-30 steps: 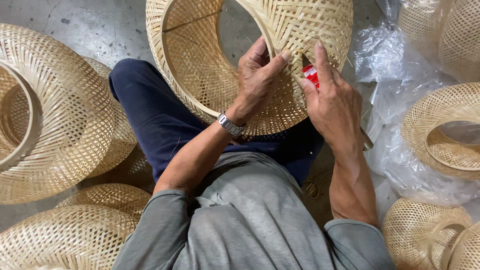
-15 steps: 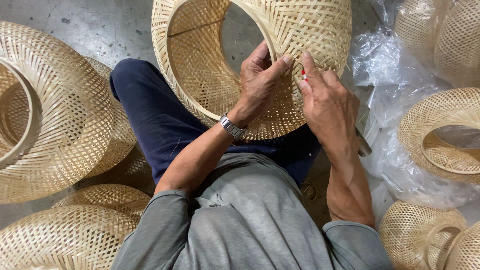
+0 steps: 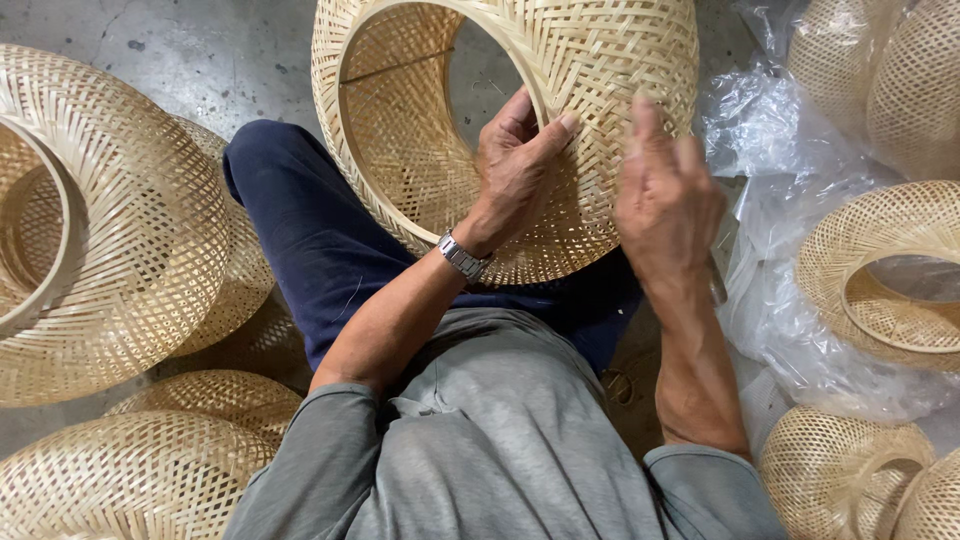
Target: The person sits on the floor and uses a red utility knife to trim excess bamboo strands from the rim of a woven basket. They rotate the basket to access different sections of the rim, cutting the protruding material flush with the edge.
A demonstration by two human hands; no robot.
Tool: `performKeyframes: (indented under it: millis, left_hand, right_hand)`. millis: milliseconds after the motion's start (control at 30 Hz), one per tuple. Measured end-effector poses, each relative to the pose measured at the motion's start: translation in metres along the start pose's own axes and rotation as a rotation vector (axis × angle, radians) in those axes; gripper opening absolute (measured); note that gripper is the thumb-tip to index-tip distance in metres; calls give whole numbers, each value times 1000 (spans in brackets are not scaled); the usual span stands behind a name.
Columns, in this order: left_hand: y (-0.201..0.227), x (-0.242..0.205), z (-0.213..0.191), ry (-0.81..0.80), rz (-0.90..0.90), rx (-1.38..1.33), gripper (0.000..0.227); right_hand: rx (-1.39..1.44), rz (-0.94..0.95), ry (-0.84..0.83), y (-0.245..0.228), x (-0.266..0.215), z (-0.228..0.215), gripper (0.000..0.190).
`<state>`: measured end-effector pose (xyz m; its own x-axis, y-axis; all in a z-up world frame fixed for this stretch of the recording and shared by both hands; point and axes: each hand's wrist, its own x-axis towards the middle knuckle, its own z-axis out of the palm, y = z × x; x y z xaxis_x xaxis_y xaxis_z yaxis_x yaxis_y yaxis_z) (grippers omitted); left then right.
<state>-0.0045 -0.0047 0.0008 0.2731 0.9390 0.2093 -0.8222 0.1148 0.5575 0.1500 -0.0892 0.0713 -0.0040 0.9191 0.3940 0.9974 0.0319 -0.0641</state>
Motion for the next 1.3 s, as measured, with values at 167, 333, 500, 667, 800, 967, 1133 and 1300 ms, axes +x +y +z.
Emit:
performKeyframes:
  millis: [167, 333, 500, 667, 800, 967, 1133, 1300]
  left_hand:
    - [8, 2, -1, -10, -20, -55, 42]
    - [17, 2, -5, -13, -36, -174, 38]
    - [13, 4, -11, -11, -45, -180, 33]
    - [16, 0, -8, -31, -51, -143, 51]
    - [25, 4, -1, 105, -84, -136, 69]
    - [40, 9, -14, -11, -83, -87, 26]
    - [42, 48, -18, 128, -171, -106, 30]
    - [47, 73, 13, 279, -336, -123, 26]
  right_hand:
    - [-24, 103, 321, 66, 13, 1, 44]
    - [264, 205, 121, 73, 13, -27, 53]
    - [533, 209, 55, 75, 8, -16, 60]
    - [681, 337, -118, 112, 54, 1, 86]
    - [872, 362, -215, 115, 81, -4, 95]
    - [1030, 316, -380, 108, 93, -3, 100]
    - [1058, 328, -330, 96, 83, -8, 107]
    - [1227, 430, -149, 82, 61, -7, 105]
